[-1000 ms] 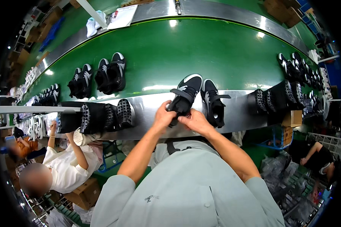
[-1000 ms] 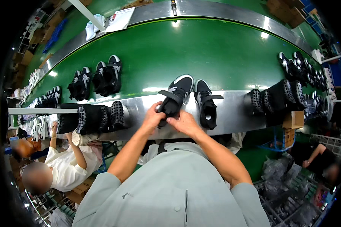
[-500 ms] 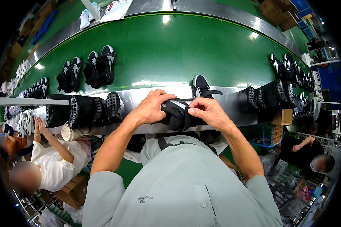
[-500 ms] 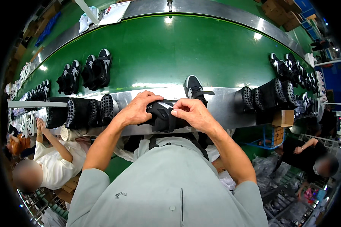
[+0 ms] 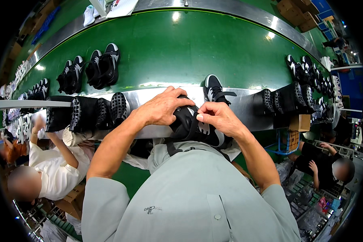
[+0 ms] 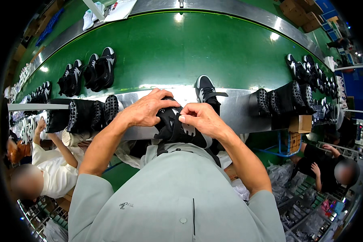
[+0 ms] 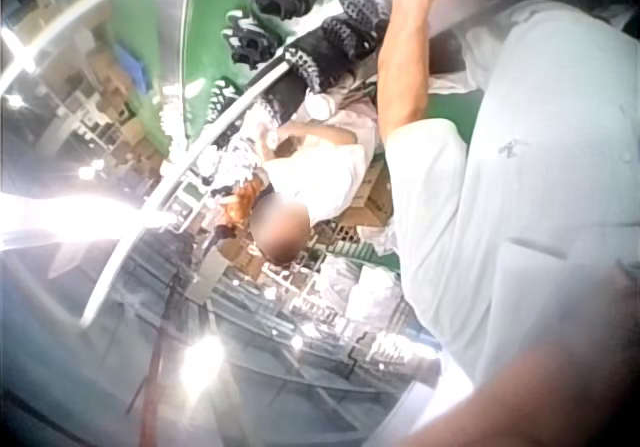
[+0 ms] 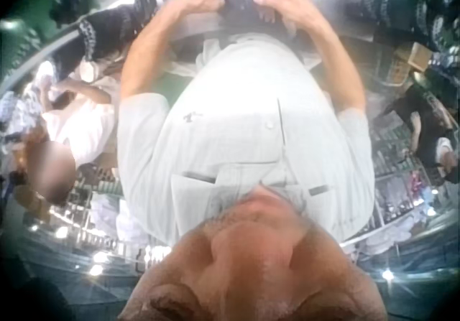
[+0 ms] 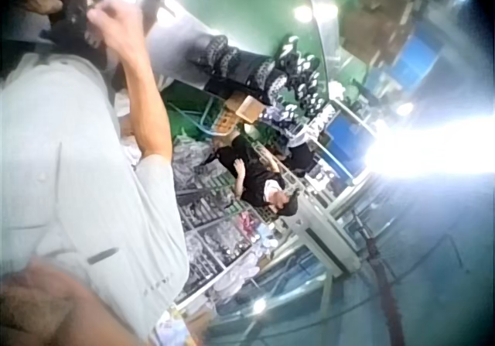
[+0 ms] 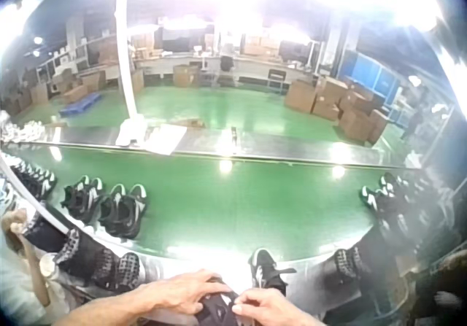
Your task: The person picks up and handles black shoes on a production line, turning them over by hand to check the soles and exterior before placing them back on the line or in a bag.
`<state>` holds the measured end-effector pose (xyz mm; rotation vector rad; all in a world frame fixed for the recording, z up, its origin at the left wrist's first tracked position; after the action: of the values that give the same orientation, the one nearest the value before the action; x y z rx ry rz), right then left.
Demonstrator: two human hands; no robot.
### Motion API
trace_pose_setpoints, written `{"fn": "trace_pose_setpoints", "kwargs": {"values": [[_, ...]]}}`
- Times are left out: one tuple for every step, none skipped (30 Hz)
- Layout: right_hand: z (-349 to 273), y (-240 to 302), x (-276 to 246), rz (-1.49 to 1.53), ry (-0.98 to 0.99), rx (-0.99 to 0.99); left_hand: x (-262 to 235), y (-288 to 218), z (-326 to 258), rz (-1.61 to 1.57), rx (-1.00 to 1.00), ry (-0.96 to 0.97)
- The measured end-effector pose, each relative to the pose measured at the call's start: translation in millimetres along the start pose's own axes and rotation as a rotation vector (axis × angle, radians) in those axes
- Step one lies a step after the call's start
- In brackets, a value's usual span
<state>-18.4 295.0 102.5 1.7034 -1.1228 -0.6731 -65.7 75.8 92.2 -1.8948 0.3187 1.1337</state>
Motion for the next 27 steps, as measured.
{"fn": "trace_pose_setpoints", "kwargs": {"values": [[1,1,1,0.0,0.0,0.0,-1,-1,0,-0.003,0.007,0.015],[1,2,2,-0.003,0.01,0.007,-2,-2,0,-0.006,0.014,0.029],[2,3,3,-0.006,0.021,0.015,-3,-2,0,-0.006,0.013,0.029],[3,3,4,-0.007,0.021,0.014,-3,-2,0,0.011,0.029,0.046],[5,2,5,-0.031,0.034,-0.009,-3,-3,0,0.027,0.045,0.062],[6,1,6,-0.056,0.048,-0.031,-3,-3,0,0.028,0.044,0.061],[7,-1,5,-0.057,0.048,-0.031,-3,-4,1,0.035,0.05,0.067],[9,-2,5,-0.066,0.047,-0.029,-3,-4,1,0.042,0.055,0.072],[10,-3,4,-0.076,0.046,-0.027,-4,-5,2,0.042,0.055,0.071],[11,-4,5,-0.075,0.05,-0.029,-5,-5,3,0.05,0.048,0.083],[13,-4,6,-0.078,0.053,-0.031,-5,-6,3,0.057,0.042,0.095],[14,-5,7,-0.082,0.057,-0.033,-5,-6,2,0.057,0.039,0.095],[16,-5,7,-0.082,0.058,-0.033,-5,-6,2,0.067,0.034,0.106],[18,-5,8,-0.107,0.068,-0.033,-5,-6,2,0.076,0.03,0.116],[20,-5,8,-0.133,0.077,-0.033,-5,-6,2,0.077,0.029,0.117],[22,-2,10,-0.131,0.08,-0.034,-5,-5,2,0.032,0.014,0.102],[25,2,11,-0.192,0.095,0.019,-4,-4,1,-0.012,0.0,0.087],[26,4,12,-0.252,0.11,0.073,-1,-3,0,-0.012,-0.002,0.089],[26,3,13,-0.249,0.112,0.07,1,1,-3,-0.036,-0.045,0.086],[26,4,12,-0.369,-0.018,-0.077,4,5,-7,-0.061,-0.088,0.084],[25,3,12,-0.486,-0.151,-0.223,12,13,-12,-0.058,-0.09,0.086],[25,-2,12,-0.518,-0.268,-0.332,23,27,-19,-0.078,-0.177,0.021],[23,-4,11,-0.473,-0.334,-0.313,33,37,-22,-0.099,-0.257,-0.042],[20,-6,10,-0.427,-0.399,-0.293,46,43,-24,-0.097,-0.26,-0.042],[20,-13,10,-0.393,-0.406,-0.307,57,50,-26,-0.304,-0.488,-0.043],[23,-24,10,-0.379,-0.397,-0.308,73,56,-30,-0.511,-0.716,-0.048],[26,-33,16,-0.355,-0.35,-0.252,95,63,-34,-0.495,-0.78,-0.156]]}}
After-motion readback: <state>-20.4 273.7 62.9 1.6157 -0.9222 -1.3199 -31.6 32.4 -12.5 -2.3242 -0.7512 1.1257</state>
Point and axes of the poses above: each hand's wrist, its own z-axis towards the middle knuckle, its own x-axis out of the palm, y = z × x, the point moved 2 cm from there along z, towards the middle knuckle, and after that the axes turned 12 degrees about z, right-handed, at the moved point
